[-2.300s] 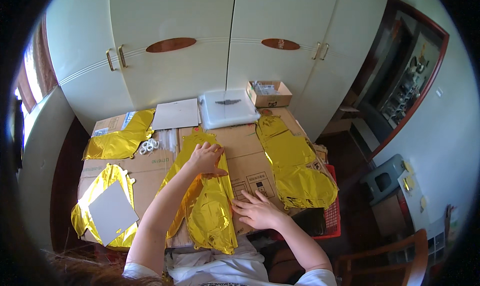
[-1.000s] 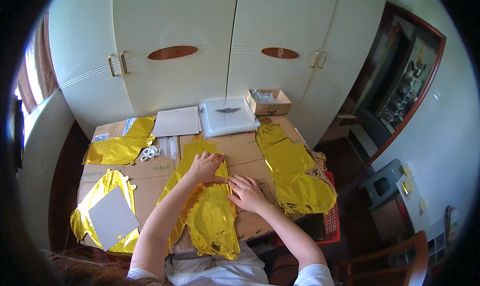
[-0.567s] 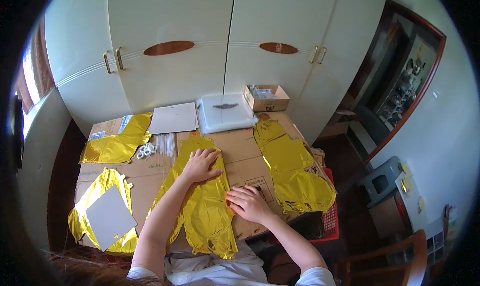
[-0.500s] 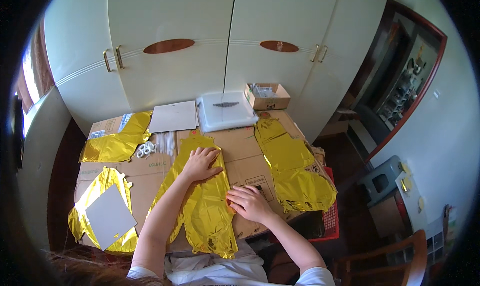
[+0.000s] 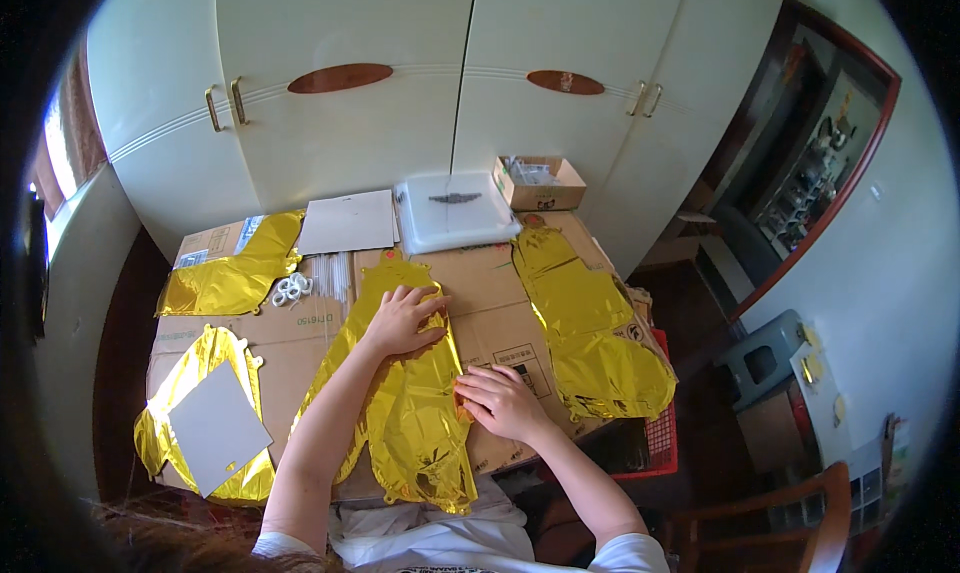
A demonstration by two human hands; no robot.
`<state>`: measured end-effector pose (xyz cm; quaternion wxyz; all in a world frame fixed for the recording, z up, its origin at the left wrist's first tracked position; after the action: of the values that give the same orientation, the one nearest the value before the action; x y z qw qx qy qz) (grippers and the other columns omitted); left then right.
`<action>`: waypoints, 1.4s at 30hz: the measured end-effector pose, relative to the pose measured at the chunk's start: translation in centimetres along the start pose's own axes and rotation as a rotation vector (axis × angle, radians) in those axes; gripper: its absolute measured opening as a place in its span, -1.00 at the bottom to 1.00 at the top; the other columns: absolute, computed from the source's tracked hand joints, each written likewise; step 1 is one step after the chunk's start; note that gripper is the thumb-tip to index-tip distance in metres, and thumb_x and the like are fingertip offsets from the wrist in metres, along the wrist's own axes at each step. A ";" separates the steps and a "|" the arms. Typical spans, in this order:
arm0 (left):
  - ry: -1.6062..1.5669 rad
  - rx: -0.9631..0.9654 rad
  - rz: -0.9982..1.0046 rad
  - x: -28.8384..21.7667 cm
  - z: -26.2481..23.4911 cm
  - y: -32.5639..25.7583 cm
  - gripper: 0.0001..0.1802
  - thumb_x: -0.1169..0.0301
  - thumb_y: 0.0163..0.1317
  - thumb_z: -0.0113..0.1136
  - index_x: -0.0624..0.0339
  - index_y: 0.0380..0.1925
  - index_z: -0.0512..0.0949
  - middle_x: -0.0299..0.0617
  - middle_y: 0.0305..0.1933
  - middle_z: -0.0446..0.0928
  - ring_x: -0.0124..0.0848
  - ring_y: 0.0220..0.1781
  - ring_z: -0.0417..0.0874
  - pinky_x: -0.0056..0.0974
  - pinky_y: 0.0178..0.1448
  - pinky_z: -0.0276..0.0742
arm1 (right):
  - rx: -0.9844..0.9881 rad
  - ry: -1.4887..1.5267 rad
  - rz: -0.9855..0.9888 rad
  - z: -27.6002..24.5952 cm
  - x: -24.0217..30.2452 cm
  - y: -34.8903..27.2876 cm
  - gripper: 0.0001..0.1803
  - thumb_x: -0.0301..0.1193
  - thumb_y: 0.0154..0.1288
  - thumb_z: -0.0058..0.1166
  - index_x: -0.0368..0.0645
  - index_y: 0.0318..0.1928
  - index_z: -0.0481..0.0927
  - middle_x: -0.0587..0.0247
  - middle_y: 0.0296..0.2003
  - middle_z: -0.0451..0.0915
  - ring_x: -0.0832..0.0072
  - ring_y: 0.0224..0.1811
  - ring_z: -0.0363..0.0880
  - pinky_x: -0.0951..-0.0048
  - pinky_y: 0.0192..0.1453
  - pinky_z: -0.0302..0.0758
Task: Folding and flattening gold foil letter-shaped balloons on a table.
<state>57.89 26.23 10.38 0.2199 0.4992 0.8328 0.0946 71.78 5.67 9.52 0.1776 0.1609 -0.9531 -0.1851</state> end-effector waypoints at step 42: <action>0.077 0.187 0.152 -4.7 -1.0 -1.9 -0.15 -0.06 0.08 0.29 0.16 0.30 0.32 -0.08 0.32 0.36 -0.18 0.36 0.35 0.01 0.32 0.24 | -0.007 -0.019 0.010 -0.3 0.4 -0.5 -0.61 -0.26 0.27 0.16 -0.07 0.08 0.61 0.29 0.11 0.58 0.34 0.25 0.45 0.18 0.35 0.27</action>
<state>57.76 21.28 11.82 0.1325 0.5753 0.8054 0.0521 71.69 5.02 9.72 0.1703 0.1536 -0.9548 -0.1892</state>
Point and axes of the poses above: each hand's wrist, its own y-axis towards the middle knuckle, its own z-axis out of the palm, x = y × z, the point moved 2 cm from there along y, towards the middle knuckle
